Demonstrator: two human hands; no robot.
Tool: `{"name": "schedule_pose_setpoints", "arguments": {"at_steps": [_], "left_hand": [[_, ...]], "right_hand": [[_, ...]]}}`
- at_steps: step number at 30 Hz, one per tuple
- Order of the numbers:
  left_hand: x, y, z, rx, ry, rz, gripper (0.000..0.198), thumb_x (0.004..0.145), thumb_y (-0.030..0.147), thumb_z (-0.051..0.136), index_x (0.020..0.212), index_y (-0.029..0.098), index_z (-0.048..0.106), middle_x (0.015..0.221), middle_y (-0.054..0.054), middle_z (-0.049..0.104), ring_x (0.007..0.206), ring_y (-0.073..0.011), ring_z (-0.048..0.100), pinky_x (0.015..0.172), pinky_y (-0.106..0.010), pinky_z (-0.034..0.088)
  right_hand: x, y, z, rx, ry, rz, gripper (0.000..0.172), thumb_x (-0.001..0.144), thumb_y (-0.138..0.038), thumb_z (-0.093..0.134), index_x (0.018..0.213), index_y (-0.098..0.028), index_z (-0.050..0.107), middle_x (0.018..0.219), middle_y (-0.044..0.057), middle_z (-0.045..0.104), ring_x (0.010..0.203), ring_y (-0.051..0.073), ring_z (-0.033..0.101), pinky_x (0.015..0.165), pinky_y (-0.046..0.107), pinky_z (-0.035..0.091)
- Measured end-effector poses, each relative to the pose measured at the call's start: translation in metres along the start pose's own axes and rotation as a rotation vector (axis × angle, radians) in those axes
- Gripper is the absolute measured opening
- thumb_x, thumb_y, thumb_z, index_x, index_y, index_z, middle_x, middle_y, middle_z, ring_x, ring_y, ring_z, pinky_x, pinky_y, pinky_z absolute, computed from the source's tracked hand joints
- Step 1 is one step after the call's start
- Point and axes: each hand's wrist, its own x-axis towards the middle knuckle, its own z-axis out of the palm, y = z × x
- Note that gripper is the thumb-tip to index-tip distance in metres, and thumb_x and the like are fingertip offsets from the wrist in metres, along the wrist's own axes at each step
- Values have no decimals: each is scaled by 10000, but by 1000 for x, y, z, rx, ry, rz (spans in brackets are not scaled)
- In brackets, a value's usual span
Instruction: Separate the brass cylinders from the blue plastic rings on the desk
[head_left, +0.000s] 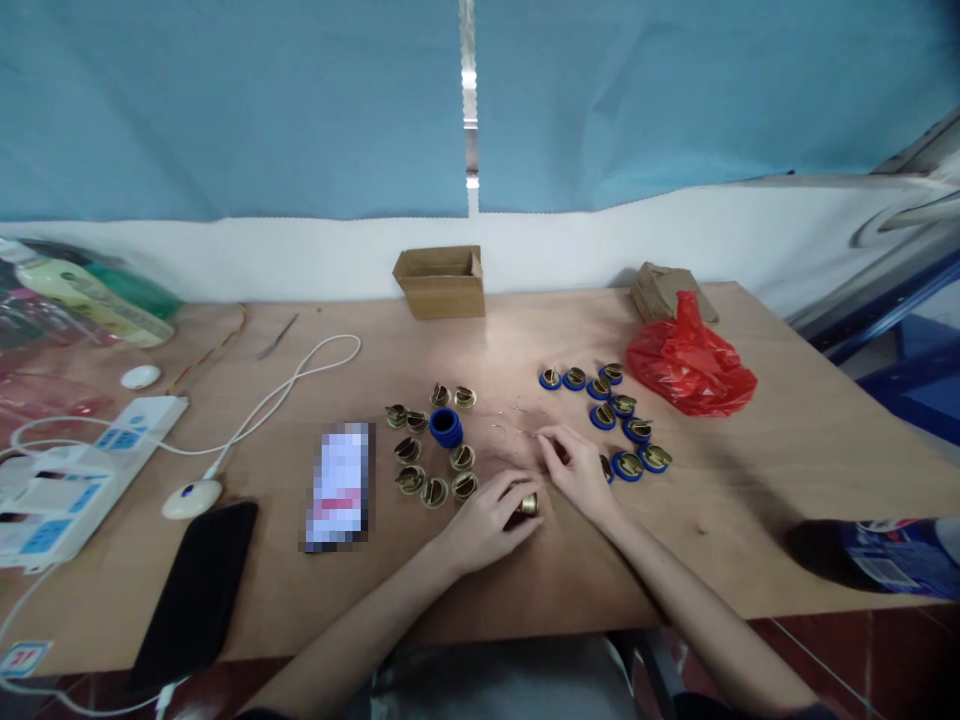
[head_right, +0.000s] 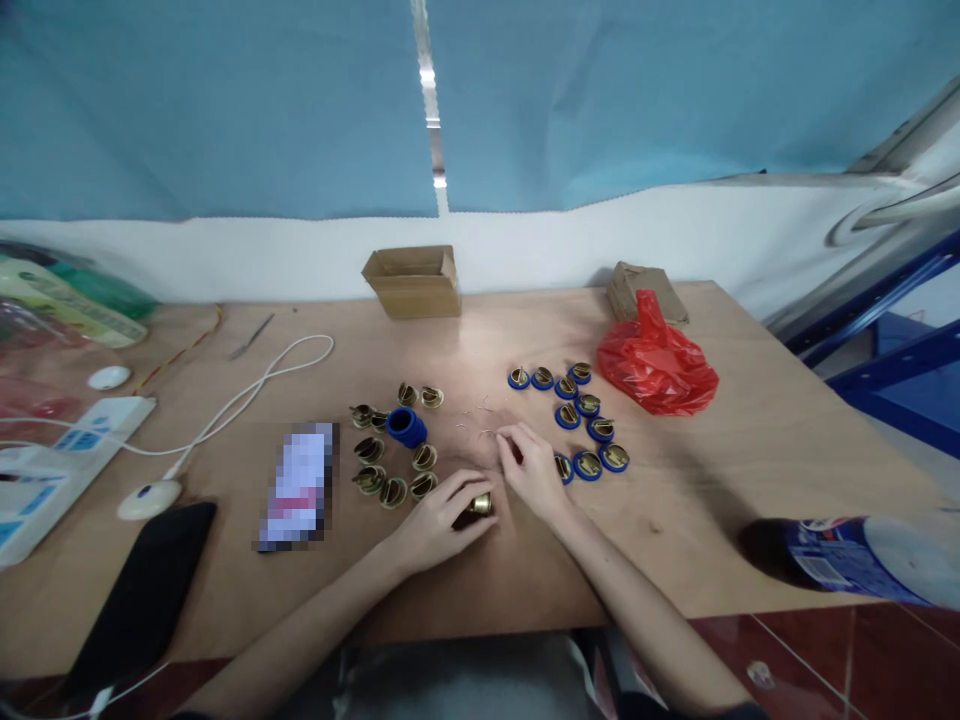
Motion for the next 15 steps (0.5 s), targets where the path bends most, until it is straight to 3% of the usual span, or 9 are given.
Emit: {"name": "schedule_pose_setpoints", "arguments": {"at_steps": [4, 8, 15], "left_hand": [[0, -1, 0, 1, 1, 3, 340, 899, 194, 672, 1226, 195, 578, 1209, -104, 653, 1125, -226, 663, 989, -361, 574], [0, -1, 0, -5, -3, 7, 363, 899, 197, 671, 1248, 202, 572, 1214, -104, 651, 1132, -231, 661, 992, -370, 576], [-1, -3, 3, -1, 16, 14, 396, 898, 213, 679, 1276, 193, 564, 1214, -106, 649, 1144, -227, 661, 1004, -371, 577]], "right_hand": [[-1, 0, 2, 19, -28, 32, 217, 996, -302, 503, 875, -205, 655, 677, -14, 636, 564, 152, 575, 587, 263, 435], [-1, -1, 3, 30, -23, 55, 251, 983, -363, 545, 793, -210, 605, 610, -39, 569, 535, 136, 540, 552, 248, 410], [-1, 4, 4, -49, -114, 19, 172, 964, -303, 542, 820, -210, 557, 660, -28, 579, 571, 144, 543, 591, 260, 408]]}}
